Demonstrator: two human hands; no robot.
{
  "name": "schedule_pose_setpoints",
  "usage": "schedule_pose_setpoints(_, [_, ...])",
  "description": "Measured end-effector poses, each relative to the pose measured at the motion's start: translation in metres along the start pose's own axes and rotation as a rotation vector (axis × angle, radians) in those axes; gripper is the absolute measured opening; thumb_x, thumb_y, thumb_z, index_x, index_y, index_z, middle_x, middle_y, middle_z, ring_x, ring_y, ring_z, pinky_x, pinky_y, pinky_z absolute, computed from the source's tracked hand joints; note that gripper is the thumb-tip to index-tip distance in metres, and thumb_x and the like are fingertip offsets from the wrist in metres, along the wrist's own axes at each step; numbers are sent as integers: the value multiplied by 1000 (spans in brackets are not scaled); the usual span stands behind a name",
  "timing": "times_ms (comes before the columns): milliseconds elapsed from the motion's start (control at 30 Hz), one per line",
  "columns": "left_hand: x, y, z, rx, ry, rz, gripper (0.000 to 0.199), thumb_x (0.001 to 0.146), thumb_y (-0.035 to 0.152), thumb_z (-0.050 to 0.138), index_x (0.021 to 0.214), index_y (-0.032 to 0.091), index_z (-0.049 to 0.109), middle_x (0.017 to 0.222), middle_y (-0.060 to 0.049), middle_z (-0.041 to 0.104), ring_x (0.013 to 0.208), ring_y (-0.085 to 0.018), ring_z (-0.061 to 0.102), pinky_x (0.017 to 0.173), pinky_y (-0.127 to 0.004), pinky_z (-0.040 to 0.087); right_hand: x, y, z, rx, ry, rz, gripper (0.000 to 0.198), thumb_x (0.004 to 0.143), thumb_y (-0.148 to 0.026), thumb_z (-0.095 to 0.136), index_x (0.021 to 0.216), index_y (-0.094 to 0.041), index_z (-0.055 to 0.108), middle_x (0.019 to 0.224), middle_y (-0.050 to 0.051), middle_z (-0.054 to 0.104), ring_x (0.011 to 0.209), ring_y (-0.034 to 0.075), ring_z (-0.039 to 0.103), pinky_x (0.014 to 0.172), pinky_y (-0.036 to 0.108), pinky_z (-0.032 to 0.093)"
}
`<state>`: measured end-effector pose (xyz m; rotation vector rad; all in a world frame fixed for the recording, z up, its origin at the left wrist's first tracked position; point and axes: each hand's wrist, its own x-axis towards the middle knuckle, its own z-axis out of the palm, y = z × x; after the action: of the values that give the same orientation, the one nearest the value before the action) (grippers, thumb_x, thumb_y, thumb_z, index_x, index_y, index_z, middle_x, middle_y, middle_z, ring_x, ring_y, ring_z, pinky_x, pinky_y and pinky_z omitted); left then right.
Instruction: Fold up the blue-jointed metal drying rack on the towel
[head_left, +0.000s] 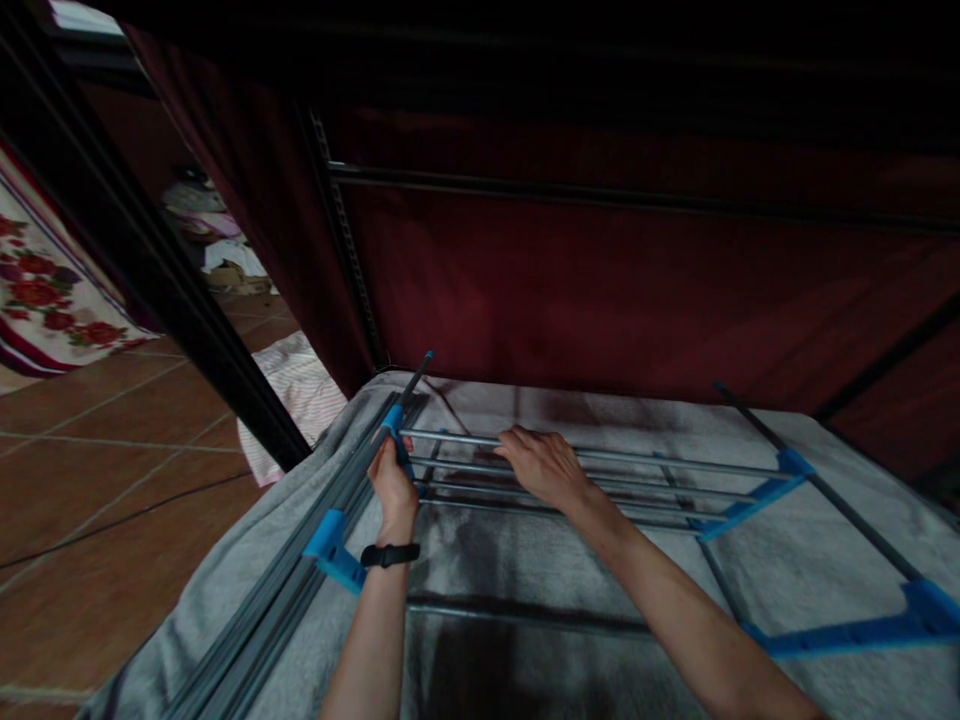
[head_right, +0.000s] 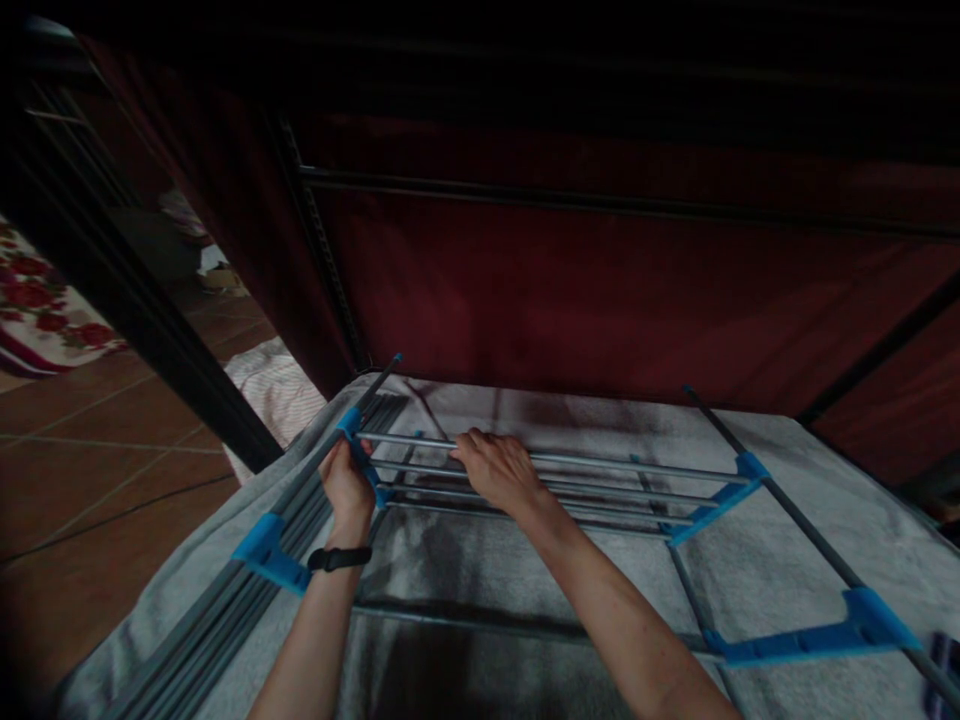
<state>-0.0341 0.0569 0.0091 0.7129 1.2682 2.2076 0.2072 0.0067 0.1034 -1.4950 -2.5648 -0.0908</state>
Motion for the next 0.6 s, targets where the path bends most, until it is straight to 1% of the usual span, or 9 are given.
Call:
schedule_pose_setpoints(233, [-1,-1,-3,2,-10,-9,43,72,63,72,70,21,62,63,4,56,64,-14,52,72,-32,46,-2,-2,-2,14,-1,0,31,113,-36,39,119,-25,67,117,8,76,108,20,73,83,29,47])
schedule_pose_setpoints(367, [0,-1,-2,-17,-13,-13,39,71,59,72,75,20,65,68,4,57,66,-13,51,73,-32,46,-2,-2,-5,10,5,-1,32,113,-36,38,119,-25,67,116,8,76,106,21,73,82,30,47])
schedule_pose_setpoints(500, [0,2,0,-37,-21,-12,36,69,55,73,75,20,65,69,3,58,65,-12,49,70,-31,46,-1,-2,-8,12,-18,6,32,113,-36,39,119,-25,68,117,8,76,106,21,73,82,30,48])
schedule_pose_setpoints(600, [-1,4,-1,-30,-38,-3,37,71,56,73,72,20,63,67,4,56,65,-13,50,71,-31,47,-2,-2,-9,18,-15,5,33,113,-36,38,119,-24,68,116,9,76,107,21,73,81,31,47])
